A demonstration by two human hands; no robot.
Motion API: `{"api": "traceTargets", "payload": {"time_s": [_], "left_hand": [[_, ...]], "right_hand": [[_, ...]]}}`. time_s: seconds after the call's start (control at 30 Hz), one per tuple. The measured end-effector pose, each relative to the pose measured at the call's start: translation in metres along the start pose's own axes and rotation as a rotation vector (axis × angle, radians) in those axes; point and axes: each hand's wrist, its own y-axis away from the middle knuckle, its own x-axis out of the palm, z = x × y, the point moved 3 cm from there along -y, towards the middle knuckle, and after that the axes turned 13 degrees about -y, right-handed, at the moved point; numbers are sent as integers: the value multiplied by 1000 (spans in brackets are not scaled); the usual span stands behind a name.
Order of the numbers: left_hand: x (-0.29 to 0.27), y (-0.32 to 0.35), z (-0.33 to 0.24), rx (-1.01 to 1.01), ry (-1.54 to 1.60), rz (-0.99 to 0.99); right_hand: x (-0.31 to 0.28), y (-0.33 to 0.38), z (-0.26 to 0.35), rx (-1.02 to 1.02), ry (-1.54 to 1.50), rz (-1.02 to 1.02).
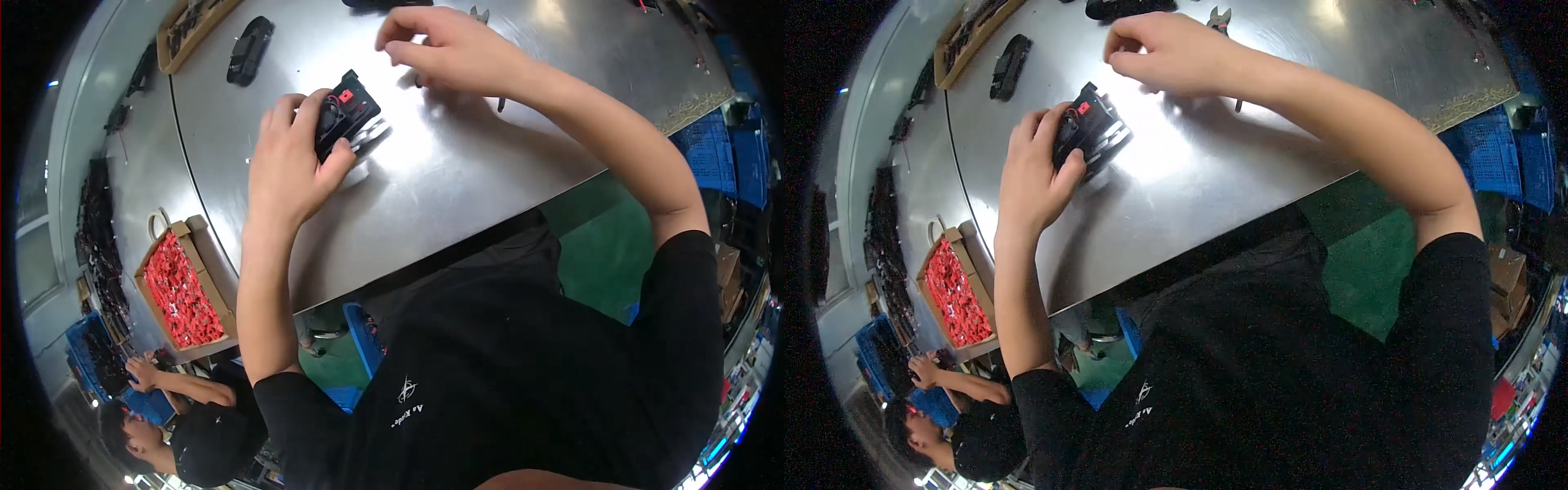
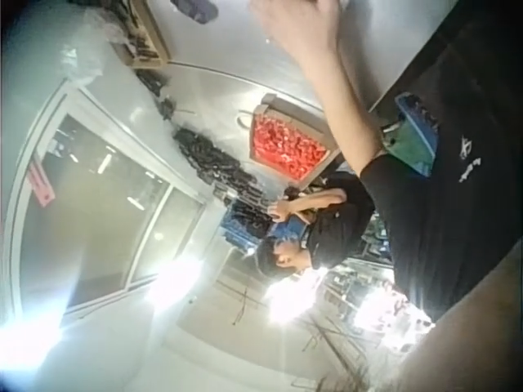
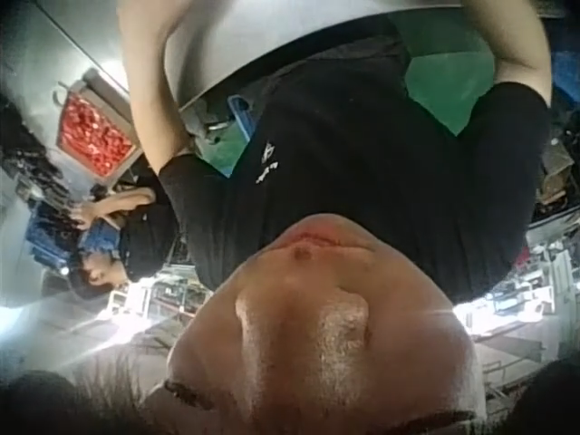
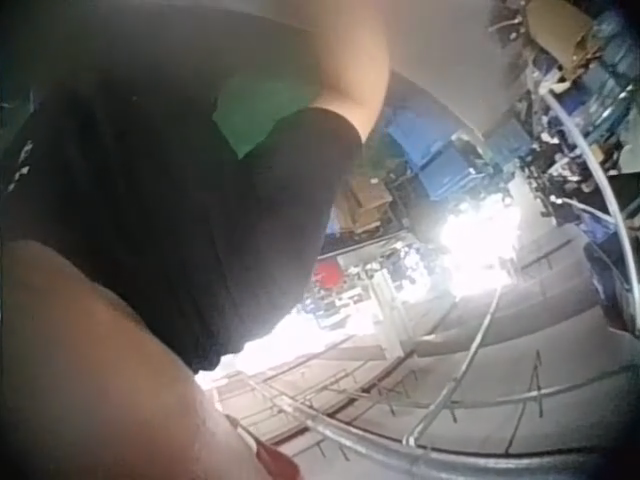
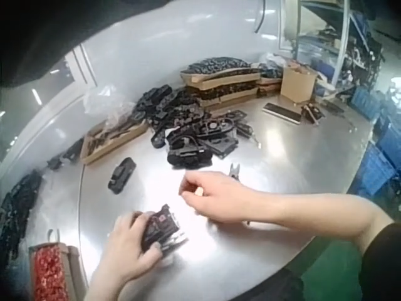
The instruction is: The recorder is assembling small electronic cooling fan units by inserting components and routing wires using pliers.
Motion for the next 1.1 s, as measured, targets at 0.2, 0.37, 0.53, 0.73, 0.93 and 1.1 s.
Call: {"api": "traceTargets", "payload": {"time_s": [0.2, 0.37, 0.53, 0.73, 0.93, 1.1], "left_hand": [[13, -11, 0, -25, 7, -37], [15, -17, 1, 25, 51, -101], [14, -20, 2, 17, 72, -56], [17, -18, 7, 13, 99, -35], [15, -18, 5, 8, 82, -24], [16, -18, 4, 12, 87, -28]], "right_hand": [[27, -12, -29, -491, -42, -136], [25, -9, -8, -737, 160, -102], [22, -38, -35, -1354, 609, -137], [29, -40, -38, -1354, 625, -132], [26, -26, -32, -1339, 756, -168], [33, -3, -8, -659, 468, -137]]}}
